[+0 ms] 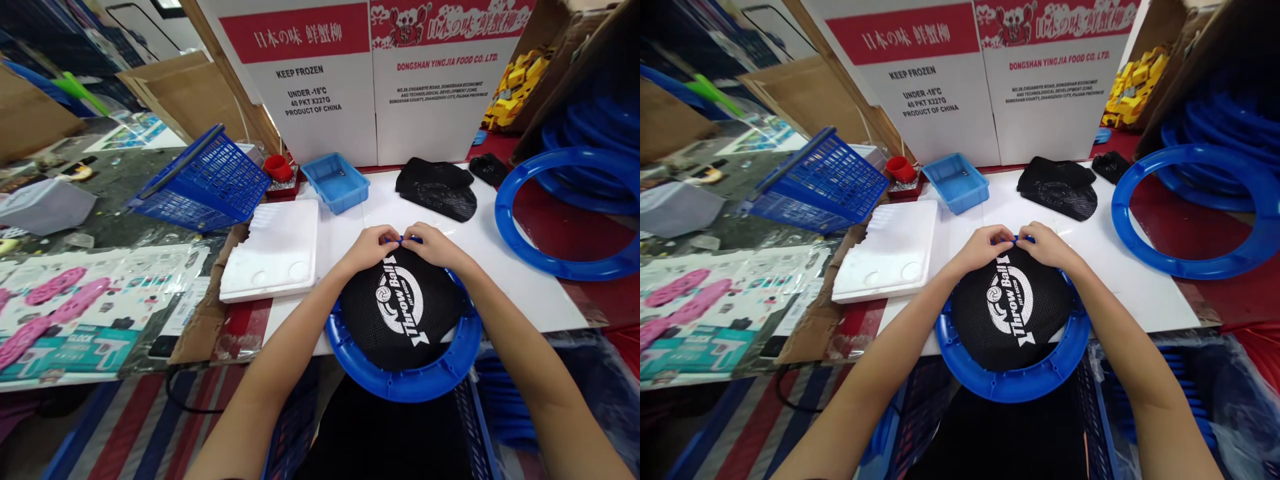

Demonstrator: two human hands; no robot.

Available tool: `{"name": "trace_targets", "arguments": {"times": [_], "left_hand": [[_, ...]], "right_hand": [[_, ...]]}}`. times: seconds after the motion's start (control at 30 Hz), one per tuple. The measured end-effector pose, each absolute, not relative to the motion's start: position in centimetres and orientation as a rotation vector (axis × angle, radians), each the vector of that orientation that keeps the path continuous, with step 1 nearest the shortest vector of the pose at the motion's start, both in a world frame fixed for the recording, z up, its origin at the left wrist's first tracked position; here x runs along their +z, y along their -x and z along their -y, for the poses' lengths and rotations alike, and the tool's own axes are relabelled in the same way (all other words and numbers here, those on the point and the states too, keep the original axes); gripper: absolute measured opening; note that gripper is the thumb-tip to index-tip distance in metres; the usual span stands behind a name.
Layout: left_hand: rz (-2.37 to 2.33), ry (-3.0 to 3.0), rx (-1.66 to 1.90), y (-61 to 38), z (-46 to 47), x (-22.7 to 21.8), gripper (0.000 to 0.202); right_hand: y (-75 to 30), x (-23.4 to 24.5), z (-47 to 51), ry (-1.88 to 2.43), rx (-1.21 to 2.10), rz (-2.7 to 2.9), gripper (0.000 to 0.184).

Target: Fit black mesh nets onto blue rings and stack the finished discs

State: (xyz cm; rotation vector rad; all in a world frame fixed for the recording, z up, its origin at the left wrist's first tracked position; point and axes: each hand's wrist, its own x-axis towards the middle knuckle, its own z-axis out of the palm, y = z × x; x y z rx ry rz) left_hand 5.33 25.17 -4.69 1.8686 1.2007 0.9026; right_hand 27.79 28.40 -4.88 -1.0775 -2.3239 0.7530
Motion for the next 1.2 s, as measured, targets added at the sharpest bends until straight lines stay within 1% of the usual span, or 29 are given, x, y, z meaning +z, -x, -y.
{"name": "trace_targets", "arguments": {"times": [0.3,0.5,0.87,1.07,1.2], "left_hand": [[-1.217,-1.806,0.942,-5.4,-25.2,-5.2,0.011],[-1.257,-1.841,0.934,-5.7,-25.1,-5.2,0.014],[-1.251,-1.774,0.963,-5.8,-25.2,-5.0,0.008],[-1.304,-1.801,0.911,-6.2,-25.3,-5.2,0.014],[-1.302,-1.851,0.891,-6.2,-25.0,-4.8,0.016]], "right_hand": [[-27.8,-4.8,-28.0,1.075,0.705,2.301,0.015],[-27.6,-5.3,-28.0,1.101,0.69,2.263,0.014],[-27.7,-4.8,-27.9,1.108,0.669,2.287,0.014],[-27.7,-4.8,-27.9,1.131,0.625,2.291,0.014],[-27.5,-4.6,-27.7,1.152,0.668,2.272,0.013]]}}
